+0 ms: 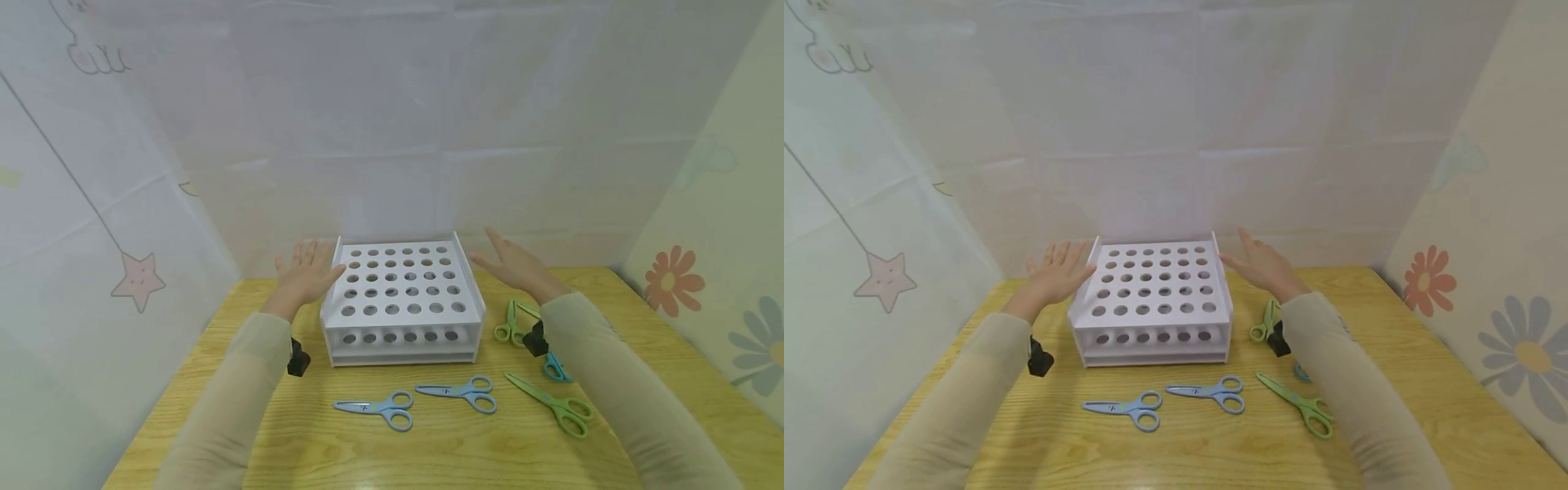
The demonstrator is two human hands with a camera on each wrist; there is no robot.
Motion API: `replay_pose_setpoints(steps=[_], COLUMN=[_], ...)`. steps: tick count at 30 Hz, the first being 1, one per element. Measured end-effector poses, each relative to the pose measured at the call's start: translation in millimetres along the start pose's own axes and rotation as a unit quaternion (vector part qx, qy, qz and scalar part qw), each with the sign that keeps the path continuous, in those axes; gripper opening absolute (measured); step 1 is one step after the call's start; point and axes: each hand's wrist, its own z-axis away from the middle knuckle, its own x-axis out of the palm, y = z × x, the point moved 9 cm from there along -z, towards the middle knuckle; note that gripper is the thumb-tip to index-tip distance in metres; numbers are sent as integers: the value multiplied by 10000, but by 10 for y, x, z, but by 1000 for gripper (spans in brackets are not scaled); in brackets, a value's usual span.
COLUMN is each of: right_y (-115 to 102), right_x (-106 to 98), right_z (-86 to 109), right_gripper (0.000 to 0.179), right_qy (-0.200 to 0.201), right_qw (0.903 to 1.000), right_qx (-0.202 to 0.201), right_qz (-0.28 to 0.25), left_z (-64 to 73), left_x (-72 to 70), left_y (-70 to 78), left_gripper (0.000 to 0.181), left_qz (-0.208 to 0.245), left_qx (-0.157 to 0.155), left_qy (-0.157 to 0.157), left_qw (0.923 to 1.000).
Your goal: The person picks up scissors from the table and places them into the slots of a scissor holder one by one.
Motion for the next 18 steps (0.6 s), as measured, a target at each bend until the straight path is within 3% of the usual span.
replay_pose_setpoints(steps=[18], right_y=[261], right_x=[58], right_z=[156], right_gripper=[89], right_qy=[61], right_qw=[9991], right_qx=[37], right_qz=[-414], left_z=[105], left_x=[132], left_y=[-147], left_gripper=[71], left_qz=[329], left_qx=[228], left_qy=[135], left_qw=[9991])
